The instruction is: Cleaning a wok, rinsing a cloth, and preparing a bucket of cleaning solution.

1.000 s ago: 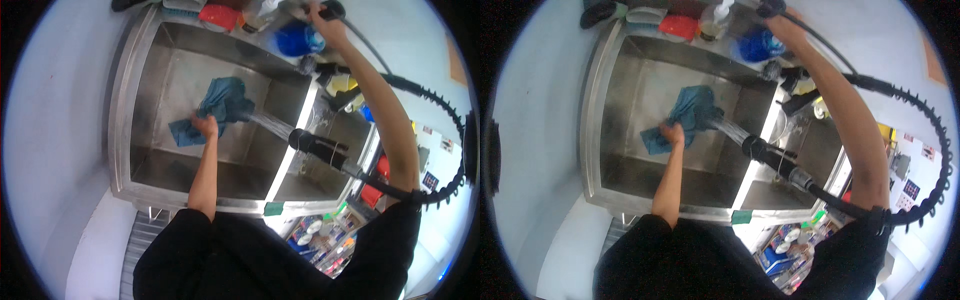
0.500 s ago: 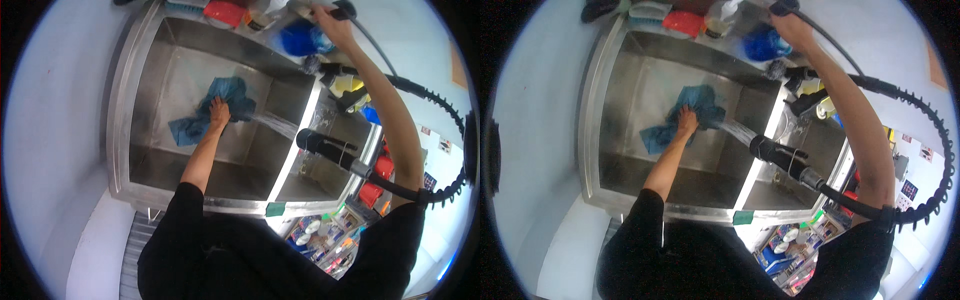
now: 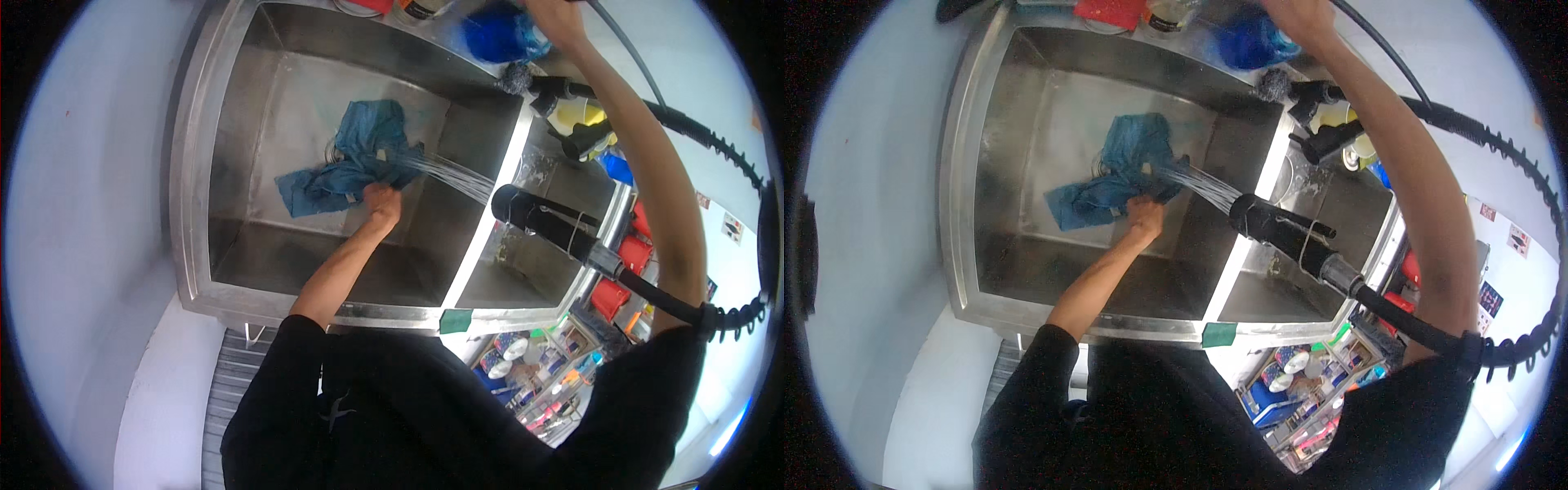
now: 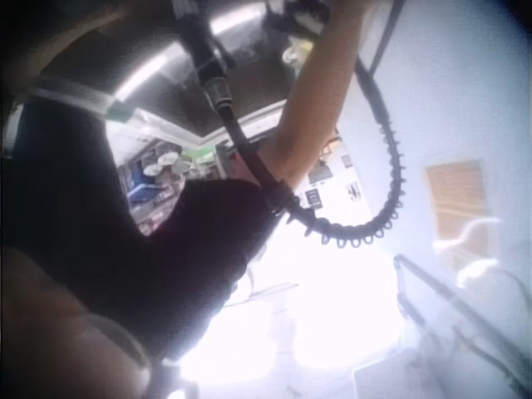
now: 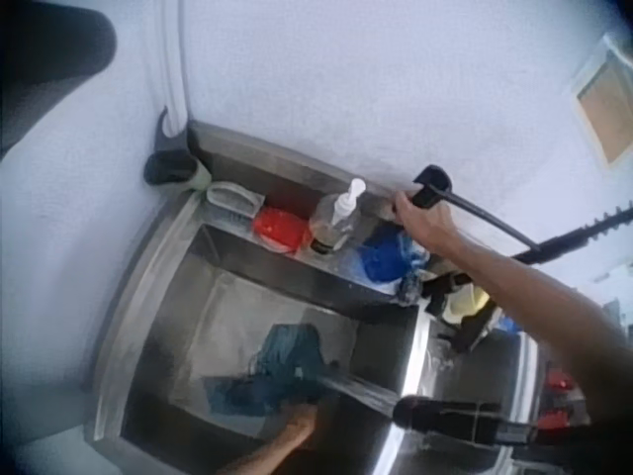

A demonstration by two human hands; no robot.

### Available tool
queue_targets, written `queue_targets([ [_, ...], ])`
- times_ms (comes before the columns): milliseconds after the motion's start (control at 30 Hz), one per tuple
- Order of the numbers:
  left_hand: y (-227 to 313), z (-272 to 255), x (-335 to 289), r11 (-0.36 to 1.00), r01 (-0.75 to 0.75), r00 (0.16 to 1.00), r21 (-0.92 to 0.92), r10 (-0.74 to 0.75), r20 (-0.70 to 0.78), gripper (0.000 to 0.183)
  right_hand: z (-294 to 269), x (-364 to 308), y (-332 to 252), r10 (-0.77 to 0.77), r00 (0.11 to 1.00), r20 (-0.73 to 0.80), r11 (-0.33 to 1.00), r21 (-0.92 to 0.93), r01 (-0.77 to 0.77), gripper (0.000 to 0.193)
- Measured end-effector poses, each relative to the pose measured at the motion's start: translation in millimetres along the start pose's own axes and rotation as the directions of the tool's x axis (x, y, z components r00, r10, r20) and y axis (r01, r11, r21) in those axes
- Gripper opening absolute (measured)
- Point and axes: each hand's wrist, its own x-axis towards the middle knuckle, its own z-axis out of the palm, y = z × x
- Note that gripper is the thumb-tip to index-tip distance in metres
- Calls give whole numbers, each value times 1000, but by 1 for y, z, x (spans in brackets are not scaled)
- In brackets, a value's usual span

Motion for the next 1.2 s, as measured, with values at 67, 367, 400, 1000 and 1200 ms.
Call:
queue_targets([
  [67,-11,-2,8,895,422,800,-144,-293,524,27,-4,4,11,-128,990,55,947,-290,138,40],
  [367,-32,10,62,872,471,852,-132,-489,-189,42,-6,11,35,-221,972,75,969,-97,228,42],
  [400,-39,21,79,865,479,841,-147,-501,-207,42,-8,13,18,-83,976,199,995,71,70,42],
  [1000,-35,59,81,-796,26,857,-605,-295,424,41,-3,12,19,-207,965,162,978,2,210,46],
  [1200,-30,33,85,-616,-57,796,-786,-503,337,25,-2,-14,-7,-27,1000,13,996,-81,28,44],
])
